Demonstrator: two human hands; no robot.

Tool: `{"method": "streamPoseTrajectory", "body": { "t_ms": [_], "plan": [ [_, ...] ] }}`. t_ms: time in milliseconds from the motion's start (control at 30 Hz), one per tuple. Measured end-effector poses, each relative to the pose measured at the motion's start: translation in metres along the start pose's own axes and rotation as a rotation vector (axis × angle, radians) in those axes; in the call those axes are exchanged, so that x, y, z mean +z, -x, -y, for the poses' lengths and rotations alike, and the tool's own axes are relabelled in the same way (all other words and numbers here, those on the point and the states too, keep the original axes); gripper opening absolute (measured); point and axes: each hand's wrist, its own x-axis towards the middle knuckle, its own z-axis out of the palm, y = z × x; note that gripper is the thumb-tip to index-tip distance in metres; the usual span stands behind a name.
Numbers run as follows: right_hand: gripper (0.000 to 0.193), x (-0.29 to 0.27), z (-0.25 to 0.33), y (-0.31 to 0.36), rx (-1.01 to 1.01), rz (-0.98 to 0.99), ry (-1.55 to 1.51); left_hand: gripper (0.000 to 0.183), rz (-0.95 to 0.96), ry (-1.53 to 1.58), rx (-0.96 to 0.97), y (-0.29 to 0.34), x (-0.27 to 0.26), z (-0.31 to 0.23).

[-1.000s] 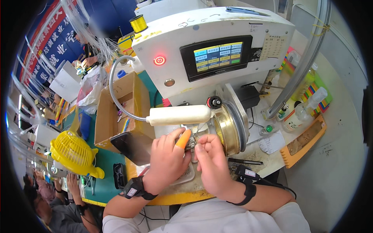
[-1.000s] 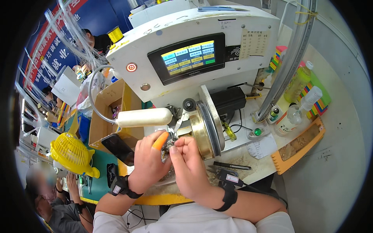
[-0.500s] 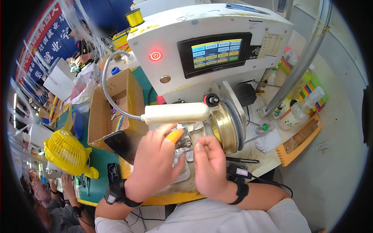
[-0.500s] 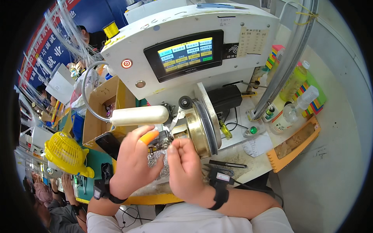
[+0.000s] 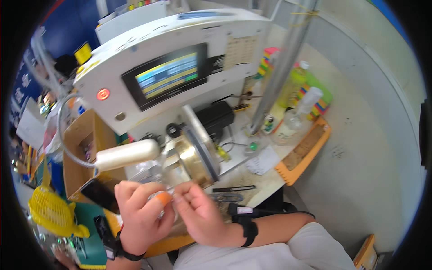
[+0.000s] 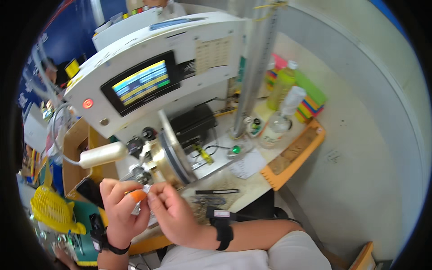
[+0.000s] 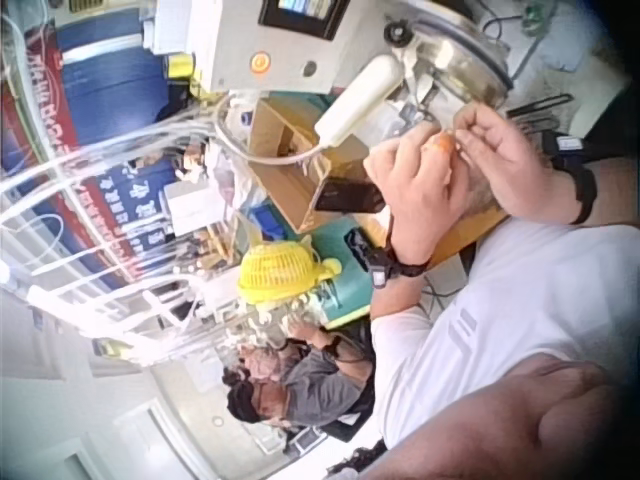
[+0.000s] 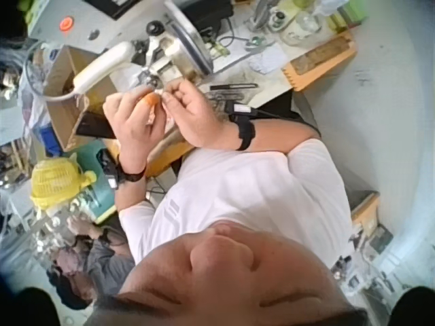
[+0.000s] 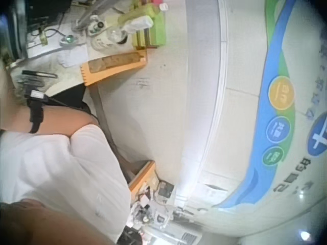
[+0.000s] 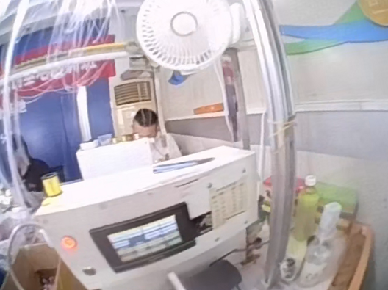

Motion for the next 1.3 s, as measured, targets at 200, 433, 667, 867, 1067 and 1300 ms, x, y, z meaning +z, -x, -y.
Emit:
{"method": "streamPoseTrajectory", "body": {
  "t_ms": [200, 433, 667, 867, 1067, 1300],
  "plan": [
    [0.012, -0.047, 0.044, 0.025, -0.365, 0.161, 0.707, 0.027, 0.046, 0.256, 0.006, 0.010, 0.018, 0.012],
    [0.008, -0.159, 0.139, -0.013, -1.128, -0.504, 0.989, 0.030, 0.029, 0.424, 0.009, 0.015, 0.021, 0.010],
    [0.039, -0.211, 0.204, -0.059, -0.986, -0.701, 1.096, 0.028, -0.031, 0.335, 0.077, 0.022, 0.025, 0.016],
    [0.033, -0.230, 0.217, -0.071, -0.751, -0.555, 0.982, 0.032, -0.079, 0.300, 0.105, 0.024, 0.027, 0.018],
    [0.029, -0.175, 0.212, -0.059, -1.349, -1.002, 1.097, 0.032, -0.207, 0.018, 0.146, 0.035, 0.030, 0.020],
    [0.041, -0.087, 0.174, -0.027, -0.958, -0.073, 0.262, 0.037, -0.205, -0.051, 0.107, 0.039, 0.033, 0.021]
  ]
}}
